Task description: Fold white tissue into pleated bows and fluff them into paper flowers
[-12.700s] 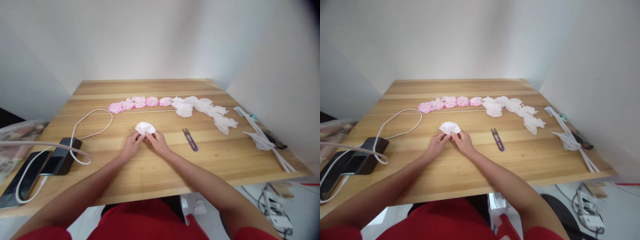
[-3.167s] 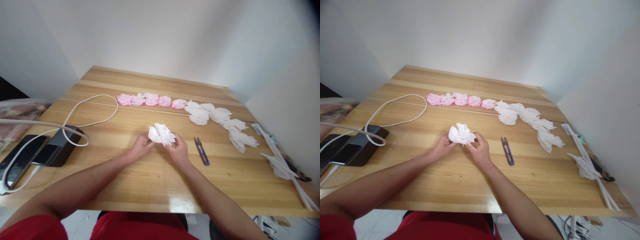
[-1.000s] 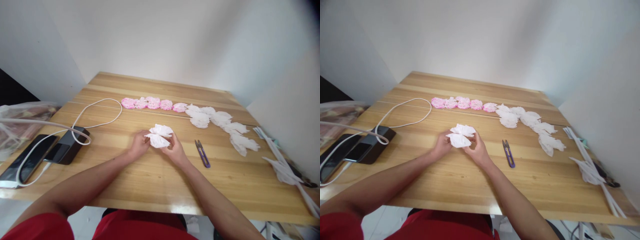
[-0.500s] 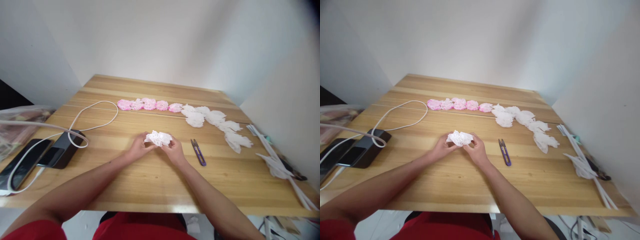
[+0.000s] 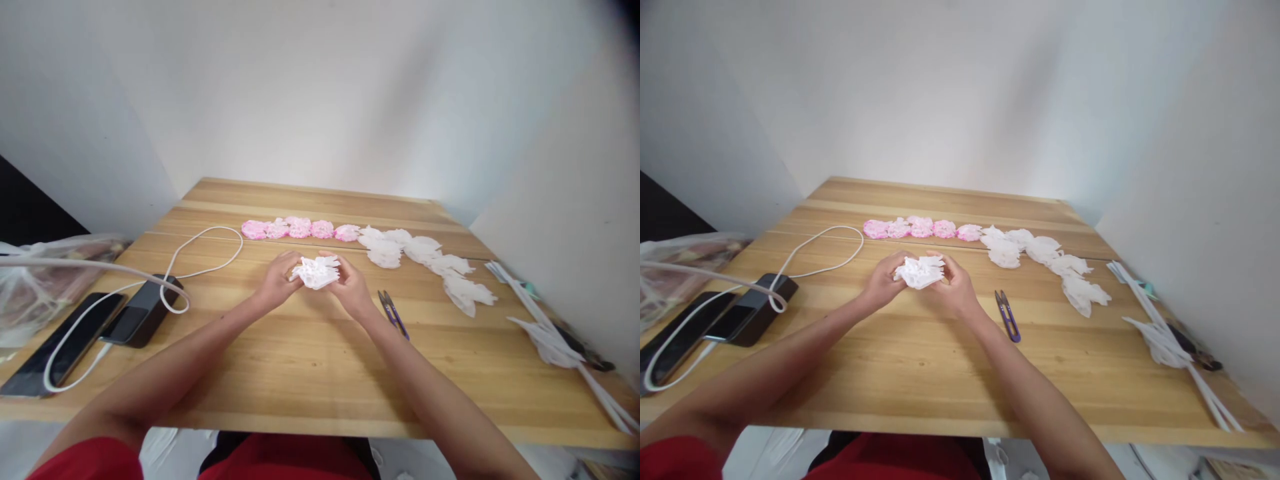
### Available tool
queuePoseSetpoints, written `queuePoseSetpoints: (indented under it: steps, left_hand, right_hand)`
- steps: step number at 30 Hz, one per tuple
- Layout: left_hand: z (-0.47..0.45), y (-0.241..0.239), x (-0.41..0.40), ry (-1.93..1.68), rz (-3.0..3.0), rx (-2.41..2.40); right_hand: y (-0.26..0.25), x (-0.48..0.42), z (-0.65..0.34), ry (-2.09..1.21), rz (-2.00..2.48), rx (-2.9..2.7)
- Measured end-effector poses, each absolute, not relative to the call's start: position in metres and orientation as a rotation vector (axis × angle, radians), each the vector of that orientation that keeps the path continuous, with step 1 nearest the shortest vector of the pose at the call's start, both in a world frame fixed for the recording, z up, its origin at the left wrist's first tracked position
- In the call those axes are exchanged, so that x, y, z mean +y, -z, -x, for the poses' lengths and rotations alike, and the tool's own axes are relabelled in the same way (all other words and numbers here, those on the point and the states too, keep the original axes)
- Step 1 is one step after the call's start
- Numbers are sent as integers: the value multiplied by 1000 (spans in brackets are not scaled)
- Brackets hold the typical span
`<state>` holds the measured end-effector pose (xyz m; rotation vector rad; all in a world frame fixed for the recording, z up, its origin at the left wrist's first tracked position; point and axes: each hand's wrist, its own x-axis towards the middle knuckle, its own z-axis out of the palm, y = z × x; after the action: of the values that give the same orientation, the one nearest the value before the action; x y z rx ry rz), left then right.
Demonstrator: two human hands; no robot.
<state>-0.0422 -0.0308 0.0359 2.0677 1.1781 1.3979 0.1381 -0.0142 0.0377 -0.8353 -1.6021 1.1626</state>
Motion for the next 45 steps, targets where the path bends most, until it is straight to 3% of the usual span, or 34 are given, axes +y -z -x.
queuePoseSetpoints:
  steps: [6,10,15,24,33,45]
  left_hand:
    - [43,-62,-12,-1519,-2220,1202]
    - [41,-64,-1,-1531,-1940,1237]
    - [37,-67,9,-1441,-1438,1053]
    - [36,-89,17,-1497,-1145,685]
    - [38,-84,19,-1439,-1180,719]
    - [14,-94,-3,-1588,-863,756]
  right_hand:
    - [-51,8,-135,-918,825,-1620]
    - [-52,18,-130,-869,834,-1563]
    - [-65,20,-123,-921,768,-1476]
    - [-95,30,-126,-1152,552,-1372]
    - [-112,30,-127,-1139,825,-1625]
    - [-106,30,-125,-990,799,-1507]
